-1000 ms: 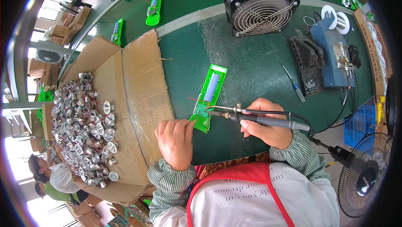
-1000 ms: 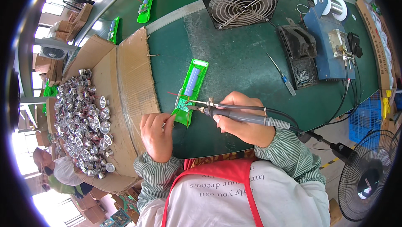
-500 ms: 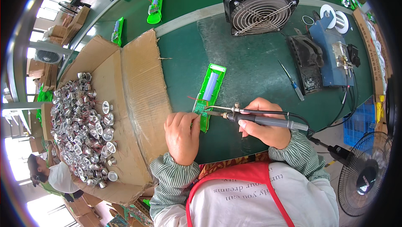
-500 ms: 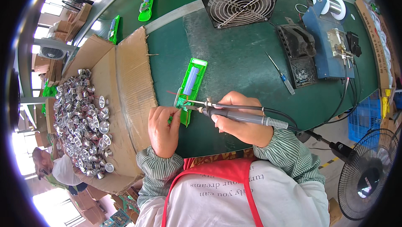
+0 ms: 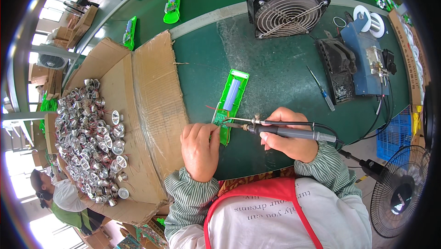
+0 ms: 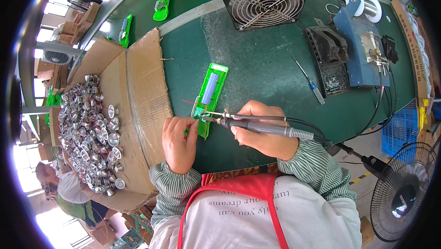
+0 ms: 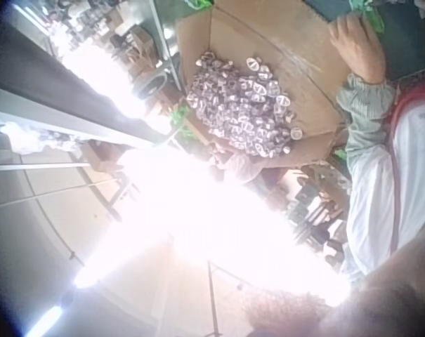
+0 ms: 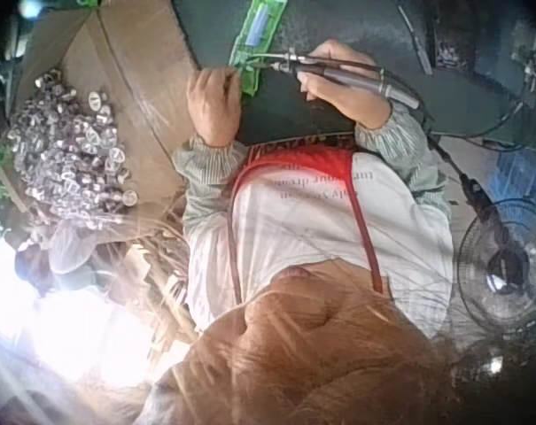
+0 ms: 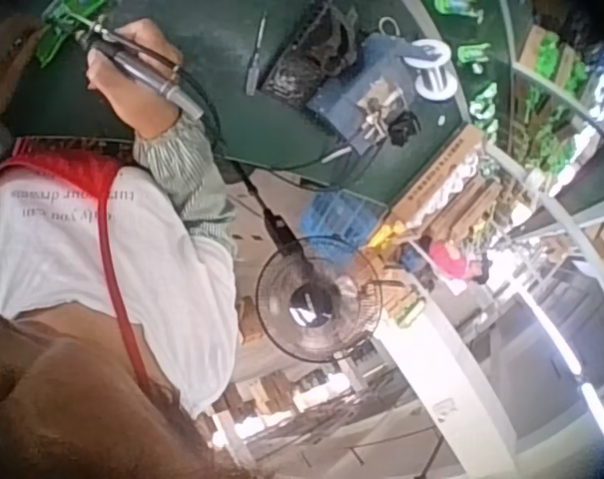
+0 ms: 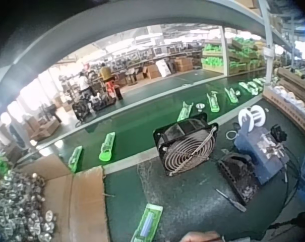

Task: The person solders wires onto circuit boards inside flashlight casings using a soldering iron and places the assembled units onto a conveyor belt.

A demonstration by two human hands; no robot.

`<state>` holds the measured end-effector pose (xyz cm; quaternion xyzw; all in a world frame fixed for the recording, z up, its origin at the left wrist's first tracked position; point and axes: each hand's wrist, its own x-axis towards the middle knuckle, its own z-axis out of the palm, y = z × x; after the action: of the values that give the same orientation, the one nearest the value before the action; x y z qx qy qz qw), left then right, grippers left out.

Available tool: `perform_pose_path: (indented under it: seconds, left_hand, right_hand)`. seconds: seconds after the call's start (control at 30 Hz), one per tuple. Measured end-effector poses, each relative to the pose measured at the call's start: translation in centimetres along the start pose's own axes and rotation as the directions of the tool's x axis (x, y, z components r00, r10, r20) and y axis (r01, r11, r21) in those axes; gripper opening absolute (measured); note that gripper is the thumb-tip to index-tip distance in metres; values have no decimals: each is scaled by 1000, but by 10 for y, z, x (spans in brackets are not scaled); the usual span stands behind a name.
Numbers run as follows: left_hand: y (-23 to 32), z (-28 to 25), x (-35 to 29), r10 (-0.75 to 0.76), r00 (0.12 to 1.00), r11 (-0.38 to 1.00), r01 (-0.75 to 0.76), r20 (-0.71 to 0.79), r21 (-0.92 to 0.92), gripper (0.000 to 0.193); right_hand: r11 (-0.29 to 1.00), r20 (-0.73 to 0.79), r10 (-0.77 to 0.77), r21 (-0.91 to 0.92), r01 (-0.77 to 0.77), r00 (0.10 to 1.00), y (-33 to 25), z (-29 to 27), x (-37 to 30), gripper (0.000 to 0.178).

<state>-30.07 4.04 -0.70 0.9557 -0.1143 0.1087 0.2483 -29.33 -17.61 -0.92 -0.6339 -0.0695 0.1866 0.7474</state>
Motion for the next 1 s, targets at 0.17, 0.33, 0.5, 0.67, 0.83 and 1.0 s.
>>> perform_pose_path:
  seconds: [0.17, 0.33, 0.5, 0.67, 0.83, 1.0]
  left_hand:
    - [-3, 1, 1, 6, 1000, 1000, -5, -13, 2, 6]
    - [-3, -1, 6, 12, 1000, 1000, -12, -10, 16, 6]
    - [0, 0, 6, 43, 999, 999, -43, -16, -2, 6]
    - [-3, -10, 3, 23, 998, 994, -16, 59, -112, 6]
    - [-19, -30, 30, 39, 968, 976, 17, 246, -218, 9]
    - [-29, -19, 75, 271, 873, 822, -429, 405, 375, 50]
  right_hand:
    - [1000, -15, -26, 13, 26, 1000, -1, 0, -2, 15]
    - [992, -86, -102, 59, 108, 991, -6, -6, 0, 15]
    - [985, -104, -161, 39, 166, 981, -11, -15, -8, 14]
    - [981, -146, -155, 95, 169, 977, -17, -18, -9, 12]
    - [973, -272, -196, 65, 222, 942, -17, -27, -19, 11]
    - [944, -317, -255, 123, 306, 913, -16, -33, -22, 13]
